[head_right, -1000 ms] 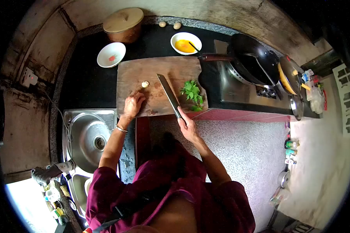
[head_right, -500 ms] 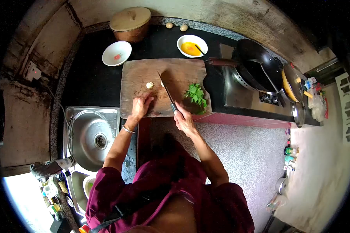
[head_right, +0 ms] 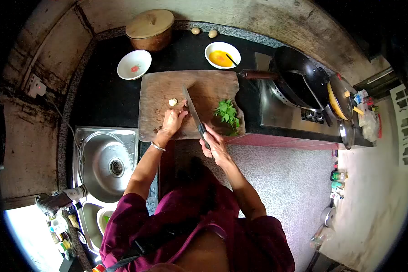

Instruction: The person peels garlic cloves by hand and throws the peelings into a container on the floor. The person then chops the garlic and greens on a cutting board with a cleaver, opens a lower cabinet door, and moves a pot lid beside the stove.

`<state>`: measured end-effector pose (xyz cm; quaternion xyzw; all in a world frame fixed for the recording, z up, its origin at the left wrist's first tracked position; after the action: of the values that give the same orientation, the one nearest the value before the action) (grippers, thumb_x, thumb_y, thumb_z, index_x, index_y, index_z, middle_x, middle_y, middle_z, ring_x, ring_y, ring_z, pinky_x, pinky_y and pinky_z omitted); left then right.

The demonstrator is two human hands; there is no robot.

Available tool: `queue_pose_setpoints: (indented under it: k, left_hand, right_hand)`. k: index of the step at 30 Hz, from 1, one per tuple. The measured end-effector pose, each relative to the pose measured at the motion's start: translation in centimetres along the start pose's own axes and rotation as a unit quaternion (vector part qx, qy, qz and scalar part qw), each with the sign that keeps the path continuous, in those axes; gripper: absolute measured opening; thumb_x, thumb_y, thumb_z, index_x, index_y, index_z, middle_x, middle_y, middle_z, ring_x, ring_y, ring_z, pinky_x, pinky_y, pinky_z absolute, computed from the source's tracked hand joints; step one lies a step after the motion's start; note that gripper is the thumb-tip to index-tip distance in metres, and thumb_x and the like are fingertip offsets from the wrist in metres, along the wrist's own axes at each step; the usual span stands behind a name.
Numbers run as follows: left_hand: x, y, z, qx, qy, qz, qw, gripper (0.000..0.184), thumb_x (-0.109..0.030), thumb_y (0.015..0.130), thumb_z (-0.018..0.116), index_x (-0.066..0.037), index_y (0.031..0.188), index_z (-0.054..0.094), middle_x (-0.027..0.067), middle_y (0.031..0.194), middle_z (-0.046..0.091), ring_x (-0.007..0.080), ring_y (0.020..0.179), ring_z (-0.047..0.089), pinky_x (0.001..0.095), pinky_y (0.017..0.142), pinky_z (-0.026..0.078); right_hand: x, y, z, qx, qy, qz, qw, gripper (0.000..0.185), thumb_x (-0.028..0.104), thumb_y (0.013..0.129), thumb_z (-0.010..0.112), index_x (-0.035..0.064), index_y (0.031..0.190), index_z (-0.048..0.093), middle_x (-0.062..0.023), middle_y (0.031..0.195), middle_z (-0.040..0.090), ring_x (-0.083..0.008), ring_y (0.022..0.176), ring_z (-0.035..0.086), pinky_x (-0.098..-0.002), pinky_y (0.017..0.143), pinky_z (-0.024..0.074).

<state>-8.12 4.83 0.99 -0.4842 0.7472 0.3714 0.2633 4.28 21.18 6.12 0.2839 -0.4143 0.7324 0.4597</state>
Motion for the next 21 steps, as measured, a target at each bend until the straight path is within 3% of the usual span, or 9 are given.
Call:
queue_pose_setpoints:
  k: [3,5,9,12,15,16,21]
  left_hand:
    - [0.3,0.4,0.5,-0.005,0.104,-0.042,0.994,0.046,-0.007,0.075,0.064,-0.009,0.12,0.053,0.0151,0.078,0.062,0.0345,0.07,0.059,0.0394,0.065,0.047]
    - [-0.3,0.5,0.4,-0.012,0.095,-0.03,0.995,0.046,-0.006,0.074,0.064,-0.01,0.119,0.053,0.017,0.084,0.062,0.0357,0.074,0.06,0.041,0.066,0.047]
    - [-1.7,0.7,-0.6,-0.026,0.025,-0.049,0.998,0.044,-0.009,0.073,0.067,-0.009,0.116,0.056,0.0159,0.08,0.062,0.0301,0.064,0.059,0.0371,0.062,0.047]
    - [-1.9,0.3,0.3,-0.032,-0.043,-0.106,0.993,0.039,-0.01,0.073,0.07,-0.009,0.11,0.06,0.0128,0.07,0.061,0.0221,0.056,0.054,0.0337,0.055,0.044]
    - [-1.0,0.9,2.8,-0.062,-0.004,-0.06,0.996,0.028,-0.01,0.073,0.069,-0.009,0.1,0.063,0.0125,0.069,0.061,0.0262,0.059,0.058,0.0338,0.055,0.045]
    - [-1.7,1.2,2.9,-0.073,-0.043,-0.048,0.995,0.019,-0.012,0.074,0.066,-0.004,0.091,0.064,0.0187,0.07,0.061,0.0361,0.068,0.06,0.0407,0.06,0.047]
    - [-0.3,2.1,3.4,0.011,-0.01,-0.093,0.996,0.016,-0.008,0.076,0.06,-0.004,0.092,0.064,0.0172,0.07,0.062,0.034,0.065,0.06,0.0393,0.059,0.047]
  right_hand:
    - [0.8,-0.7,0.4,0.004,0.042,-0.001,0.999,0.048,0.021,0.093,0.046,0.0156,0.138,0.03,-0.0029,0.07,0.049,-0.0056,0.042,0.037,-0.0193,0.037,0.0297]
    - [1.6,-0.9,0.7,0.024,0.078,-0.041,0.996,0.048,0.022,0.093,0.046,0.0143,0.138,0.03,-0.0031,0.072,0.049,-0.0055,0.043,0.037,-0.0187,0.038,0.0306]
    - [2.9,-1.6,0.3,-0.02,-0.082,-0.125,0.989,0.05,0.027,0.093,0.047,0.0137,0.138,0.03,-0.0016,0.072,0.049,-0.0041,0.043,0.037,-0.0172,0.038,0.0301]
    - [2.1,-2.7,-0.5,-0.056,-0.117,-0.125,0.984,0.05,0.026,0.093,0.047,0.0135,0.138,0.03,-0.0003,0.07,0.049,-0.0041,0.043,0.038,-0.0177,0.038,0.0303]
    - [1.0,-3.4,-1.0,-0.097,-0.143,-0.102,0.98,0.047,0.017,0.093,0.045,0.0148,0.138,0.03,0.0015,0.067,0.046,-0.0033,0.043,0.036,-0.017,0.038,0.0308]
    - [0.6,-3.5,-1.2,-0.105,-0.14,-0.103,0.979,0.047,0.013,0.093,0.045,0.0141,0.138,0.031,0.0018,0.067,0.046,-0.0028,0.043,0.035,-0.0168,0.038,0.0307]
    - [-0.7,-4.1,-1.9,-0.109,-0.209,-0.123,0.964,0.047,0.011,0.091,0.046,0.0113,0.137,0.034,0.004,0.067,0.042,-0.0028,0.051,0.035,-0.0174,0.043,0.0322]
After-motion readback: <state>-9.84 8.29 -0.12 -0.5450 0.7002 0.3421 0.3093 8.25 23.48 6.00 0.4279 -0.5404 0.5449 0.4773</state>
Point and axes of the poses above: each hand's wrist, its own y-axis towards the middle knuckle, its own z-axis out of the palm, x = y × z, the point moved 3 cm from there along y, towards the middle knuckle
